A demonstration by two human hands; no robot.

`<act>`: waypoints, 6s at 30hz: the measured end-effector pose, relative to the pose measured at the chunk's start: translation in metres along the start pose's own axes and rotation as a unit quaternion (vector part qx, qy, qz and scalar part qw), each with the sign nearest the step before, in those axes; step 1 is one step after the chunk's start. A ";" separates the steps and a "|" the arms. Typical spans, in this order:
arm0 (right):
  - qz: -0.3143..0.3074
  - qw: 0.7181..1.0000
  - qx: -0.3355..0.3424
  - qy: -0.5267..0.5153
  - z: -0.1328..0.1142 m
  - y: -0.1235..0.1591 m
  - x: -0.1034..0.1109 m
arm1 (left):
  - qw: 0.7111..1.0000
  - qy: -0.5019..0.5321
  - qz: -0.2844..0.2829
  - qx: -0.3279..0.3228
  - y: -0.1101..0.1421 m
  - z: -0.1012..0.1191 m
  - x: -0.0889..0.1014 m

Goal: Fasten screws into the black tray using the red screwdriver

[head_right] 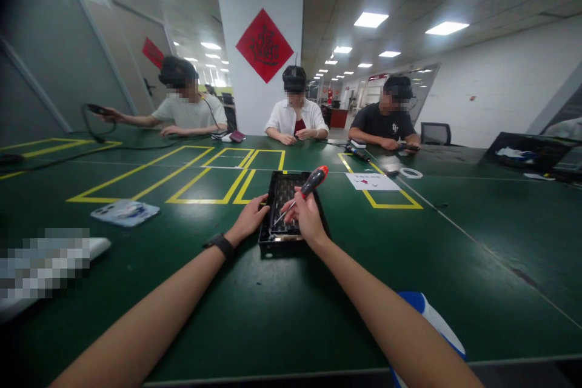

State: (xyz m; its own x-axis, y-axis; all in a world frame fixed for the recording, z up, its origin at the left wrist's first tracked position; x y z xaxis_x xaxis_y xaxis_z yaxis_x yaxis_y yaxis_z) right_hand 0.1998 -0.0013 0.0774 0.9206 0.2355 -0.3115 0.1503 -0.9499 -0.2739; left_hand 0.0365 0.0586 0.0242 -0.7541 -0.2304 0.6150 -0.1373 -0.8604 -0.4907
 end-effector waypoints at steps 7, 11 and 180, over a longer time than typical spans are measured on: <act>-0.043 0.999 -0.017 0.011 -0.004 0.000 0.010 | 0.996 0.056 0.052 -0.049 0.001 0.025 0.020; -0.050 0.998 0.011 0.021 -0.007 0.003 0.009 | 0.983 0.168 -0.021 -0.072 0.007 0.055 0.029; -0.093 0.993 0.063 0.032 -0.005 0.004 -0.008 | 0.981 0.082 -0.078 -0.155 0.044 0.093 0.018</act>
State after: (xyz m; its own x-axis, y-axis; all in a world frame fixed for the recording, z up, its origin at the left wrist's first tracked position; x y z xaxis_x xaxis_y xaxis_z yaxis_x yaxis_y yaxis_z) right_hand 0.1945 -0.0085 0.0831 0.9025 0.3875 -0.1882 0.2772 -0.8569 -0.4347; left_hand 0.0764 -0.0252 0.0713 -0.7978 -0.0093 0.6028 -0.4293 -0.6933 -0.5788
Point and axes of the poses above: each hand's wrist, its own y-axis away from the middle knuckle, its own x-axis out of the back of the hand, z = x × y, the point moved 6 cm from there along -y, towards the middle knuckle, and after that the axes turned 4 degrees about -x, right-handed, at the moved point
